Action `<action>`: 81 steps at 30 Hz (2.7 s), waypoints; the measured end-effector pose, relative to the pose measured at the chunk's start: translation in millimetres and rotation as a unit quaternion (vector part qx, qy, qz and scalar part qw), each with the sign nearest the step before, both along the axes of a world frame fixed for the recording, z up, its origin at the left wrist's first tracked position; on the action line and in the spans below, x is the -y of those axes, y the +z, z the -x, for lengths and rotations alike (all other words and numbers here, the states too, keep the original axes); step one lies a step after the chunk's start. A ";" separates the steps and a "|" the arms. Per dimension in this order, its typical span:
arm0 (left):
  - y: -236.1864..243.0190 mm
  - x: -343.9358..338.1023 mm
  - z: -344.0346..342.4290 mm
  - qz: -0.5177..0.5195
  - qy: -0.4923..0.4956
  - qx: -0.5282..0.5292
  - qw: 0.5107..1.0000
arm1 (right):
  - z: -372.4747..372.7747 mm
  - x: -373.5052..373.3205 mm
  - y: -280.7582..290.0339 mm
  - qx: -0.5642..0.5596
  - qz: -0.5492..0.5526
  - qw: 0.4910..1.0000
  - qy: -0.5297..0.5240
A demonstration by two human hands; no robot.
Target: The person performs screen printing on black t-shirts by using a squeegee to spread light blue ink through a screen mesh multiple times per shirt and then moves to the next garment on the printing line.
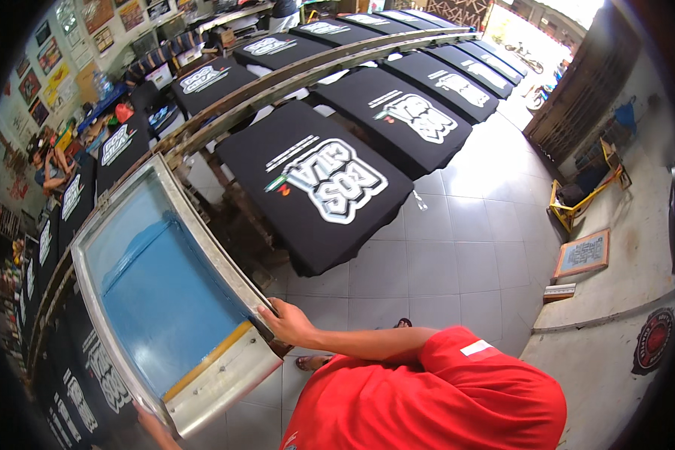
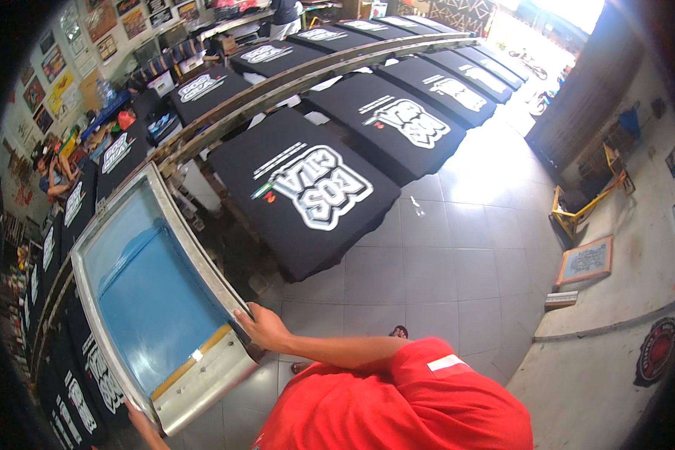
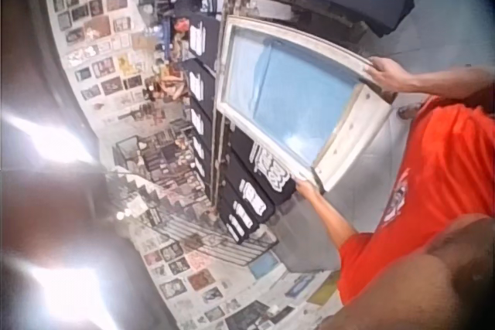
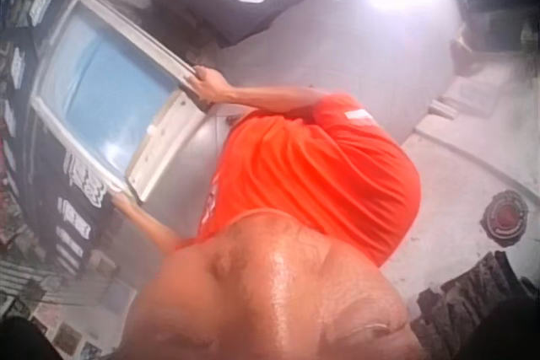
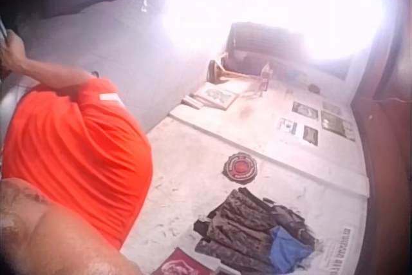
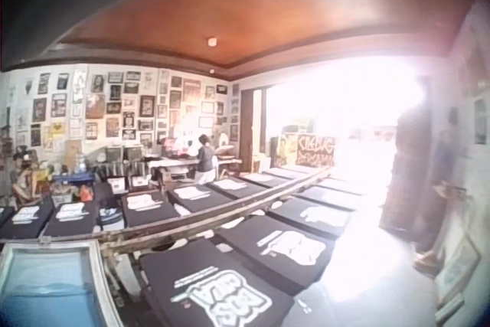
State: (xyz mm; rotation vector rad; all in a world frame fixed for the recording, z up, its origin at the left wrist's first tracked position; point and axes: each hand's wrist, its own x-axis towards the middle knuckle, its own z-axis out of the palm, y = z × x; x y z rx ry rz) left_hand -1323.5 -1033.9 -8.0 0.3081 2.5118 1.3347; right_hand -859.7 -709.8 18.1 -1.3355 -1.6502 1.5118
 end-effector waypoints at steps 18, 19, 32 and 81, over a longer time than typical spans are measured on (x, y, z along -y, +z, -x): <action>19.2 -343.0 -473.6 -0.104 -0.177 0.109 0.973 | -492.2 -143.0 45.2 0.099 -0.040 0.969 -0.224; 23.5 -364.7 -489.9 -0.111 -0.185 0.103 0.971 | -507.6 -153.3 45.6 0.098 -0.029 0.967 -0.235; -9.9 -647.0 -642.3 -0.086 -0.229 0.048 0.968 | -672.2 -364.0 24.4 0.105 -0.045 0.941 -0.319; -3.3 -938.9 -1276.5 0.002 0.022 0.093 0.995 | -1201.9 -922.0 -12.8 0.056 0.019 0.998 -0.022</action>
